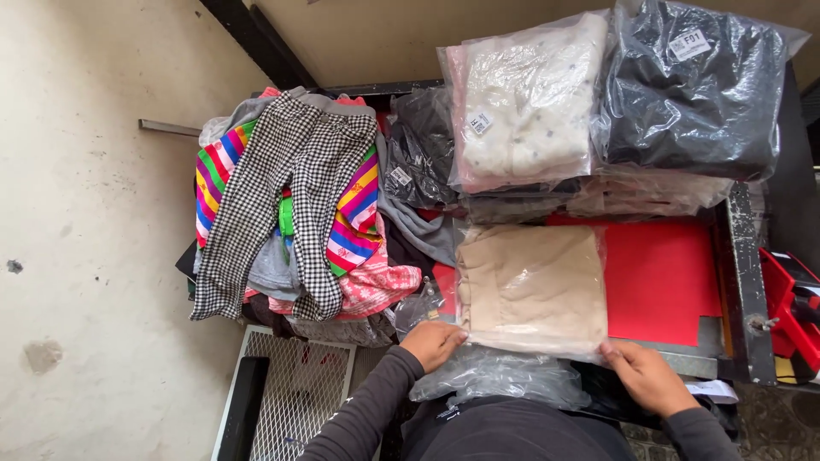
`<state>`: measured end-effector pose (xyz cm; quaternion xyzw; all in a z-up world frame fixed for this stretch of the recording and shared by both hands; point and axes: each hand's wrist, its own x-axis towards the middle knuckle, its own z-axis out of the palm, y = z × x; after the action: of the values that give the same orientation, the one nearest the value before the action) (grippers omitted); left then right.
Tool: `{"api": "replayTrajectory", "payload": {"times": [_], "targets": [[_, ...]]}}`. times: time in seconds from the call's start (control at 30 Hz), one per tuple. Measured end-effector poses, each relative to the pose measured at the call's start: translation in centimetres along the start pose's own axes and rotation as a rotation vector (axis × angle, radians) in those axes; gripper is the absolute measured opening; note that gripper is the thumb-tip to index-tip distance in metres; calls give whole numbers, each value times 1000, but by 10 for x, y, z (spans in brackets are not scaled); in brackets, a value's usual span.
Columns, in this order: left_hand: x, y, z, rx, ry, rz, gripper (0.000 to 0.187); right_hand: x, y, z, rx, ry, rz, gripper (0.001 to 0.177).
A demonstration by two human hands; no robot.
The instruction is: Folding a sweatshirt and a pair of pants and placing them into plastic shipping bags for order fulfillment.
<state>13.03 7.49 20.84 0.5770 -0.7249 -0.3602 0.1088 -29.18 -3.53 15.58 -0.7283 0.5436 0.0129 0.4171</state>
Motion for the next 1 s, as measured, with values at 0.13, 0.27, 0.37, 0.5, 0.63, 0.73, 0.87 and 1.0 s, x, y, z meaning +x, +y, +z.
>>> {"api": "replayTrajectory", "payload": {"times": [0.13,0.27,0.37,0.5,0.63,0.73,0.87,1.0], "targets": [[13,18,-7,-291,401,-70,34,7,-30,-18,358,199,-4,31],[41,3,16,-1033,499,-369,23,32,-21,-7,764,203,40,35],[56,5,20,-899,622,-450,44,41,-24,-2,833,275,103,43],[66,13,19,-722,675,-509,49,40,-51,-6,654,380,171,41],[67,31,11,-374,763,-507,58,38,-64,4,24,446,219,46],[57,71,-6,-54,892,-196,58,42,-67,10,-47,465,312,47],[53,81,15,332,431,140,51,44,-70,14,-3,466,365,47],[66,68,31,303,33,-233,80,37,-85,14,42,489,378,45]]}}
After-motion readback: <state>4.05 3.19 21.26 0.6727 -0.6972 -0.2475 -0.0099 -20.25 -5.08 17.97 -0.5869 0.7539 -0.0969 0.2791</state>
